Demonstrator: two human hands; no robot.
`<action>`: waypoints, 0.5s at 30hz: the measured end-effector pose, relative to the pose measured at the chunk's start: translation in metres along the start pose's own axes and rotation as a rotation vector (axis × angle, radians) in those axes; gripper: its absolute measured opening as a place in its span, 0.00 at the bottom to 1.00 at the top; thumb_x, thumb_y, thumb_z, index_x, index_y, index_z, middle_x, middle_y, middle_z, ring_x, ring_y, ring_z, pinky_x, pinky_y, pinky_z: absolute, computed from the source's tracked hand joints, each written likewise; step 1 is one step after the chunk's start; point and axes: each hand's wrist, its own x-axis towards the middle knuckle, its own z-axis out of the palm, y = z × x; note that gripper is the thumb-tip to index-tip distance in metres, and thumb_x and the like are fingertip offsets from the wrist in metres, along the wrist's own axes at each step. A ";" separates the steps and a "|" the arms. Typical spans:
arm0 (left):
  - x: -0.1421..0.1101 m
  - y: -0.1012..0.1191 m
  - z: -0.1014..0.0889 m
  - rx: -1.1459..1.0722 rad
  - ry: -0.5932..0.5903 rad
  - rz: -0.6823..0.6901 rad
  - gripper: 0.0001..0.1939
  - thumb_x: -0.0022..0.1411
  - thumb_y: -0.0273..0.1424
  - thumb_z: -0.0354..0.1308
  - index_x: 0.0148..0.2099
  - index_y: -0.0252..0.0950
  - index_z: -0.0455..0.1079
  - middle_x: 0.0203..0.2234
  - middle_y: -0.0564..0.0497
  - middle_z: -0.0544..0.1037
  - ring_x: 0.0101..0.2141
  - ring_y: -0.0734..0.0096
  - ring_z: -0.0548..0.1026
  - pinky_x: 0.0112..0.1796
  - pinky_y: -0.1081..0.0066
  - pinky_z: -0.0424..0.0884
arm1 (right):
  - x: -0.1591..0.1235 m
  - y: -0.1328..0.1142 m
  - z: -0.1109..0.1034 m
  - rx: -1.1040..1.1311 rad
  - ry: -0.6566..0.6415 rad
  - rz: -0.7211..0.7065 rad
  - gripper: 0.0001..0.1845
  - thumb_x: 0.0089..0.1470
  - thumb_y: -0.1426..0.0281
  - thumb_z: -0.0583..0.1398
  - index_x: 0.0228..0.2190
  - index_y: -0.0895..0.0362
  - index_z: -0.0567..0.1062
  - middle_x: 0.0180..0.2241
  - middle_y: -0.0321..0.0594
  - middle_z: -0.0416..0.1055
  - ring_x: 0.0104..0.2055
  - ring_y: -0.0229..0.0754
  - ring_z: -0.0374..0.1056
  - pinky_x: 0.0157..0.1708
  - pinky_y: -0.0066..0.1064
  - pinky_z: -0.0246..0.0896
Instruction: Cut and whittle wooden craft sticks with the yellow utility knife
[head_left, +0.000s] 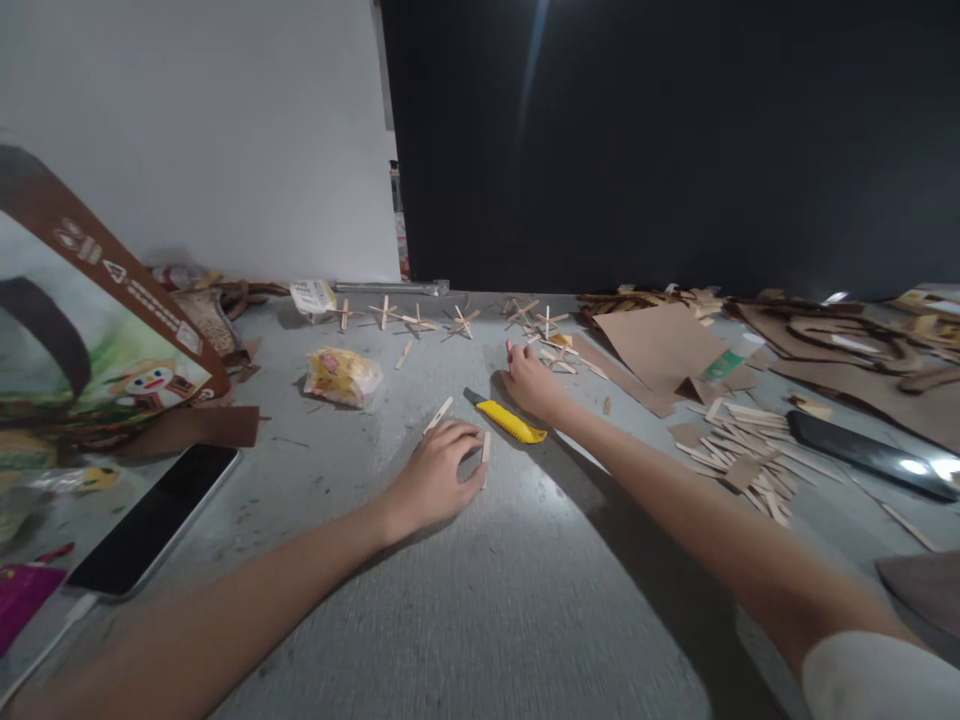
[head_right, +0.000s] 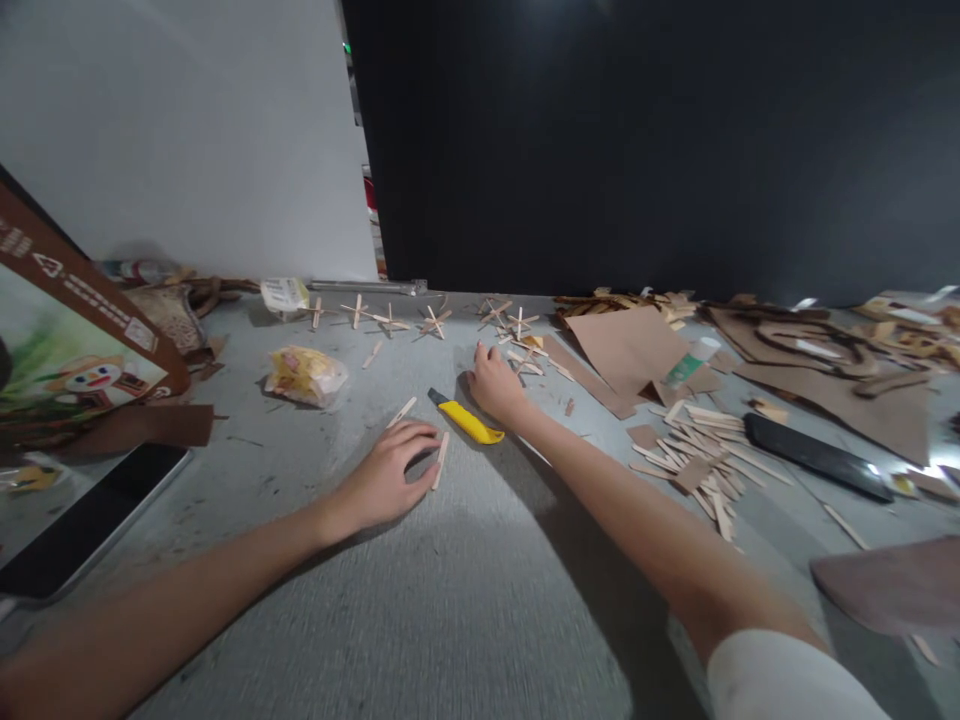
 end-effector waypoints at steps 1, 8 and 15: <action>-0.001 0.002 0.000 0.021 0.013 -0.016 0.11 0.68 0.33 0.67 0.51 0.38 0.79 0.51 0.42 0.82 0.58 0.51 0.77 0.63 0.49 0.72 | -0.002 0.000 -0.003 0.007 0.015 -0.003 0.21 0.70 0.74 0.53 0.61 0.67 0.68 0.57 0.68 0.71 0.53 0.61 0.75 0.49 0.44 0.68; -0.003 -0.003 0.002 0.094 0.022 -0.002 0.08 0.70 0.26 0.64 0.36 0.38 0.76 0.37 0.47 0.79 0.48 0.54 0.76 0.54 0.55 0.76 | -0.054 -0.009 -0.021 0.160 0.110 -0.310 0.14 0.74 0.67 0.50 0.44 0.54 0.75 0.45 0.50 0.76 0.48 0.50 0.72 0.51 0.40 0.67; -0.002 -0.009 0.005 0.169 -0.014 0.014 0.11 0.77 0.25 0.54 0.40 0.36 0.75 0.38 0.45 0.79 0.47 0.54 0.75 0.51 0.54 0.75 | -0.098 -0.001 -0.019 0.241 0.116 -0.600 0.15 0.76 0.61 0.54 0.43 0.54 0.78 0.43 0.49 0.76 0.47 0.51 0.69 0.49 0.42 0.65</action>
